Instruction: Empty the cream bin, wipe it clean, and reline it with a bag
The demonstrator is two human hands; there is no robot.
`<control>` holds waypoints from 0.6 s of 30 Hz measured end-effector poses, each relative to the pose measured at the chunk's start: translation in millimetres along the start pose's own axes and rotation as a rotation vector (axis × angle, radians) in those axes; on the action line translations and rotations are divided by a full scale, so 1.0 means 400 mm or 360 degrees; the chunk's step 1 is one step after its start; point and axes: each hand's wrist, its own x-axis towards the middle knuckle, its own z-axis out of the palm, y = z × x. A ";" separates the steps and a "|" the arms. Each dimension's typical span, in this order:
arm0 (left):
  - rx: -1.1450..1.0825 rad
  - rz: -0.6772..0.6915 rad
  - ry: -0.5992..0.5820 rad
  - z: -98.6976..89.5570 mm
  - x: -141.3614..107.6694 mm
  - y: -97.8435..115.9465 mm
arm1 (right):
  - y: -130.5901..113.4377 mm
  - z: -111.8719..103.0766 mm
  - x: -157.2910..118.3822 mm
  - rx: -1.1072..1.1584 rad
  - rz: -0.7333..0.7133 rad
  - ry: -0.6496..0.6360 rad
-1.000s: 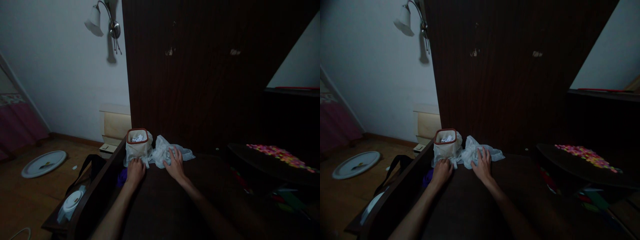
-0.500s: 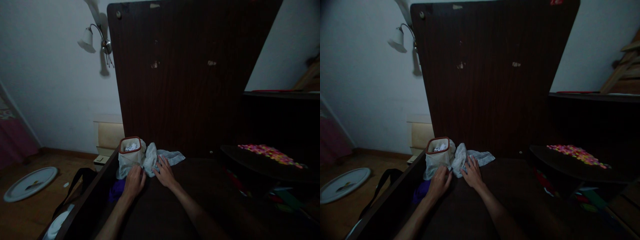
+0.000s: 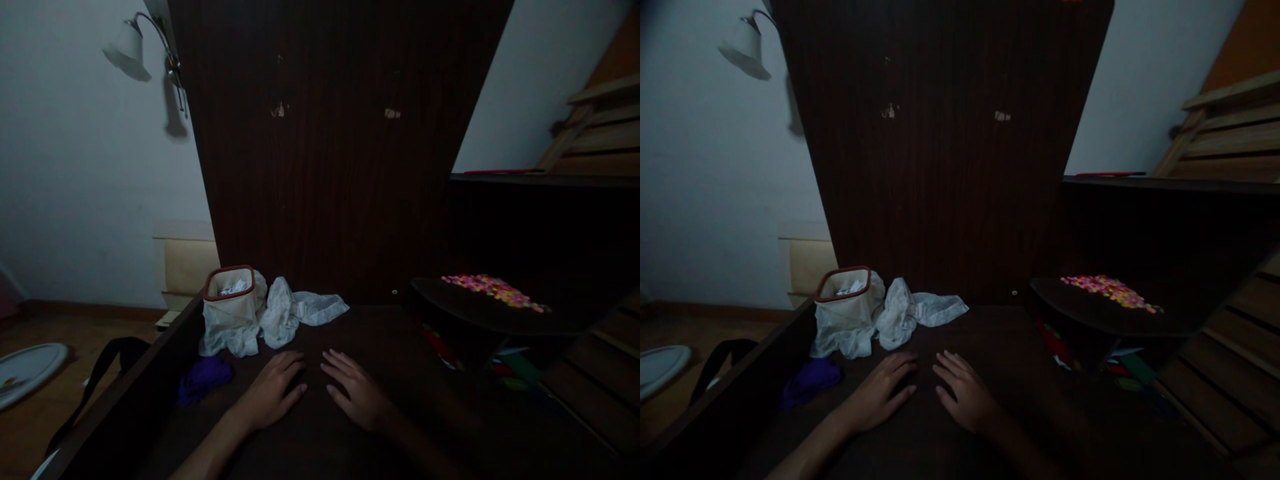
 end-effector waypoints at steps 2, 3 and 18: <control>0.0000 -0.0017 -0.0068 0.006 -0.002 -0.003 | 0.031 -0.014 -0.028 -0.0015 0.0029 0.0002; 0.0005 -0.0023 -0.0097 0.008 -0.003 -0.004 | 0.042 -0.019 -0.037 -0.0027 0.0041 0.0010; 0.0068 0.0019 -0.0080 0.029 0.028 -0.009 | 0.067 -0.048 -0.013 -0.0096 -0.0067 -0.0054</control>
